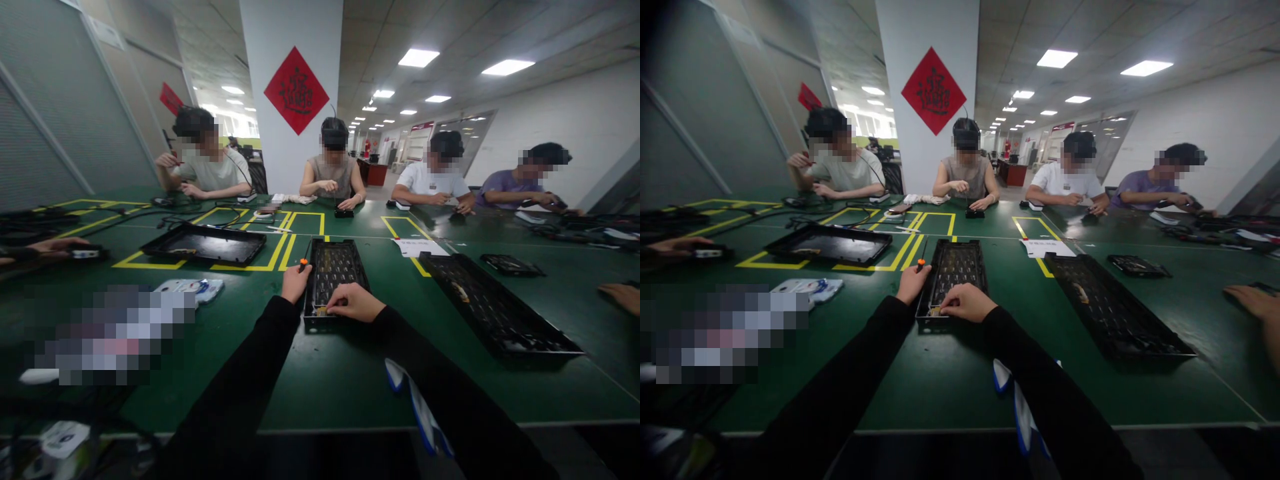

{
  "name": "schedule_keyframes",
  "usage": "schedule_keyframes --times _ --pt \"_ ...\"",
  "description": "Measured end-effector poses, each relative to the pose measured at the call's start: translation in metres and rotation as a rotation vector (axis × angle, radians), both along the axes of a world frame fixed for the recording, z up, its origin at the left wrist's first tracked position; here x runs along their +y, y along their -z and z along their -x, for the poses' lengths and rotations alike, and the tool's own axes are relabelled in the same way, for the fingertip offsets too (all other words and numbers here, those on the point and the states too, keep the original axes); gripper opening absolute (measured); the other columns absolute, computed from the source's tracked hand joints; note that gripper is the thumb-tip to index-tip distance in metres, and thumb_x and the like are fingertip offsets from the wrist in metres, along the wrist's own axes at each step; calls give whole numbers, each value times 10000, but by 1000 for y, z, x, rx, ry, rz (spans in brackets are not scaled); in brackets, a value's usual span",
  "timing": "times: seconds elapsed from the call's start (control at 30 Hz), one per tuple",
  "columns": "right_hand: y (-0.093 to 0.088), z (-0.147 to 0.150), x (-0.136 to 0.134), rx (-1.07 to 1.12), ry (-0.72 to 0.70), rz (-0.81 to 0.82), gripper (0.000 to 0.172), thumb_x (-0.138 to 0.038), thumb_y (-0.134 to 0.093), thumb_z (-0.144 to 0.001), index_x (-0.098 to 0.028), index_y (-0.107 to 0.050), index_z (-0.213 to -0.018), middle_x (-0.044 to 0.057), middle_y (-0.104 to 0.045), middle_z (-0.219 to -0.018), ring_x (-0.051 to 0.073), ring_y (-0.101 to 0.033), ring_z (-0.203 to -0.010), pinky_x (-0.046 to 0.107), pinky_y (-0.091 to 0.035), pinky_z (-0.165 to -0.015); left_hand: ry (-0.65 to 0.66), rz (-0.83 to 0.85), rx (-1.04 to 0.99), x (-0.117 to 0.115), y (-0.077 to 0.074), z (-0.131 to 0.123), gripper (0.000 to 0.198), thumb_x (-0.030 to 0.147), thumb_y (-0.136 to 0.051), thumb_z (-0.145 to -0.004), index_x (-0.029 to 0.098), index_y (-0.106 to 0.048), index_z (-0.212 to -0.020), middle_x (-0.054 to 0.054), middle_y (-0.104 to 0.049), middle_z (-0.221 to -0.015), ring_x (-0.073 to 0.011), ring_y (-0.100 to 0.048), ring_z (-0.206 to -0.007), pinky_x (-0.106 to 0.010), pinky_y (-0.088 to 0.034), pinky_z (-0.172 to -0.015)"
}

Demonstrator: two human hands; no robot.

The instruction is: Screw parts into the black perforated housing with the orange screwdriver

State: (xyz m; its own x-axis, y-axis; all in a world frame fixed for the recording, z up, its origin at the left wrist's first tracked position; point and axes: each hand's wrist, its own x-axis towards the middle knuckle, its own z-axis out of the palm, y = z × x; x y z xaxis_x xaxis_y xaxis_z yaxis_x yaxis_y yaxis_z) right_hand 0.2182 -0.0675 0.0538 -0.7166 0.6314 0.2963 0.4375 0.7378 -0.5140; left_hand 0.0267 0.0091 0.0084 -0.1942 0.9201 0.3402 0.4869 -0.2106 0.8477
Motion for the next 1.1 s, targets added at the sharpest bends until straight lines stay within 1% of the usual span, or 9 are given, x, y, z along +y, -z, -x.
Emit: schedule_keyframes --times 0.17,0.43,0.6,0.77,0.97,1.1 --pt "-3 1 -2 -54 9 -40 155 -276 -611 -733 -161 -687 -803 51 -633 -752 122 -522 -675 239 -371 -655 32 8 -34 -1 1 -1 368 413 -474 -681 166 -352 -437 36 -332 -422 -78 -298 -463 -231 -193 -465" --pt "5 -2 3 -5 -16 54 184 -281 -610 -728 -149 -689 -830 54 -651 -759 126 -545 -684 228 -389 -628 58 5 -20 0 2 -1 370 424 -467 -689 163 -359 -450 35 -346 -433 -75 -299 -458 -224 -195 -457" --pt "6 -1 3 53 15 89 212 -288 -575 -756 -140 -683 -864 53 -657 -763 113 -544 -645 218 -386 -600 37 -19 28 0 1 -2 347 410 -497 -669 151 -424 -451 29 -372 -425 -82 -329 -463 -225 -211 -467" --pt "6 -2 4 80 27 99 237 -323 -610 -725 -139 -687 -854 59 -644 -763 116 -536 -646 217 -383 -583 30 -27 47 0 2 -2 318 397 -515 -655 139 -474 -474 18 -440 -455 -85 -378 -472 -217 -243 -481" --pt "8 -3 7 27 -15 120 267 -351 -613 -717 -136 -693 -854 60 -647 -753 114 -534 -637 218 -382 -580 26 -30 73 1 3 -1 347 412 -499 -673 146 -447 -457 26 -394 -430 -82 -352 -463 -222 -227 -473" --pt "9 -4 8 9 -42 108 264 -338 -615 -719 -141 -690 -878 61 -652 -764 114 -530 -638 214 -376 -567 15 -17 74 1 2 -1 351 410 -500 -676 151 -430 -451 31 -375 -425 -81 -336 -457 -228 -219 -471"
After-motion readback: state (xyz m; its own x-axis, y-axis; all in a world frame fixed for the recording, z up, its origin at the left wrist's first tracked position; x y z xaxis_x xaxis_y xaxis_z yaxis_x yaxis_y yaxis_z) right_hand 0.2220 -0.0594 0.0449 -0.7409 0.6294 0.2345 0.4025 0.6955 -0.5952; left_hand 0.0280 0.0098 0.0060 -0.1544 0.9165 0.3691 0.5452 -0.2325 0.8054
